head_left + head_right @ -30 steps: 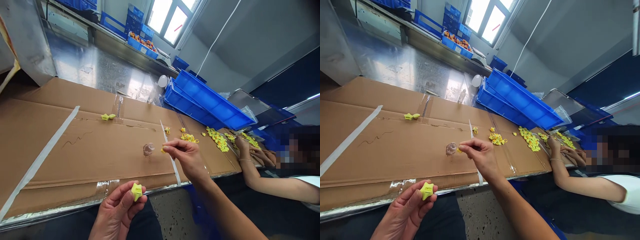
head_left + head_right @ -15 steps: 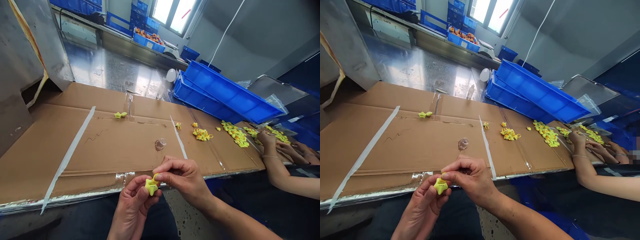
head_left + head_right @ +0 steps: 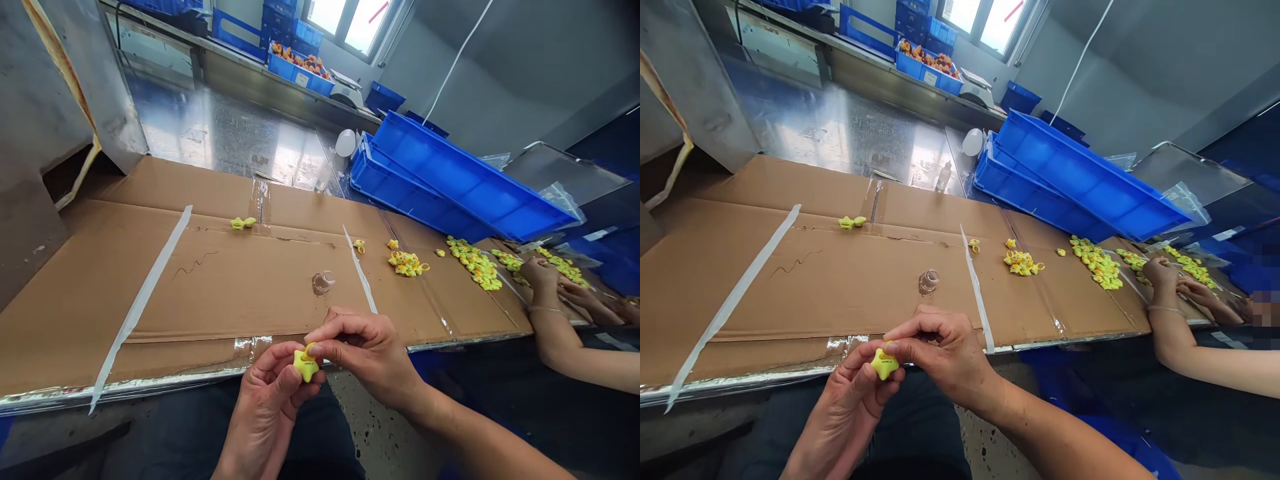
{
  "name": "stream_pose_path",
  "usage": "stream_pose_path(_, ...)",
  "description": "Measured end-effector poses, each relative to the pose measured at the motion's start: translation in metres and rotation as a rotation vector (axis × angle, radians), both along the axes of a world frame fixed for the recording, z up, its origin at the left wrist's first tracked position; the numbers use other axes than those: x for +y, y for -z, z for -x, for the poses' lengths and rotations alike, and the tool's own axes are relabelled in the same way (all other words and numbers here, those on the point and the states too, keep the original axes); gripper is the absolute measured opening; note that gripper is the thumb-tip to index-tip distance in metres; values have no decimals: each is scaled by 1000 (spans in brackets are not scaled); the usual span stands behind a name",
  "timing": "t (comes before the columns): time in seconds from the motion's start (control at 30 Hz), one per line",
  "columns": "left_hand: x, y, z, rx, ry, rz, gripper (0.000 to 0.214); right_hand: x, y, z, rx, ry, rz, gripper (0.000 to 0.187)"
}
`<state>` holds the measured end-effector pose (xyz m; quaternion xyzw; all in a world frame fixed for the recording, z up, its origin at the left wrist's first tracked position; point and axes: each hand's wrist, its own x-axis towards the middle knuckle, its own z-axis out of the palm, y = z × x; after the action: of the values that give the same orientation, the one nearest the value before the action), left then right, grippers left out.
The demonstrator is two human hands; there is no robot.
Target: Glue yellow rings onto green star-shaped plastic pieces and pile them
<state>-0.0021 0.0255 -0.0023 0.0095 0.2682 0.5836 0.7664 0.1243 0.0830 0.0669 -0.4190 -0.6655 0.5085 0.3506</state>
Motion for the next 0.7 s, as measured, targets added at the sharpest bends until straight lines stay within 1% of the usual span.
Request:
stream_pose_path(0.2,-1,-1,0,62,-17,-21,22,-2,0,-3,-139,-70,-180,7)
stream_pose_path(0.4,-6,-7,-2,165,-49,-33,20,-7,1,-4,-173,-109,-265,5)
stream_pose_path(0.53,-9,-8,-2,146,-65,0,21,-9,3,-3,-176,-110,-285,6)
stream_pose_path(0.63,-8,-10,1,130,-84,12,23,-9,5,-2,-123,-91,-263,6)
stream_pose_path(0.7,-7,-13,3,117,-63,9,26,-11,6,0,-28,-76,-195,19)
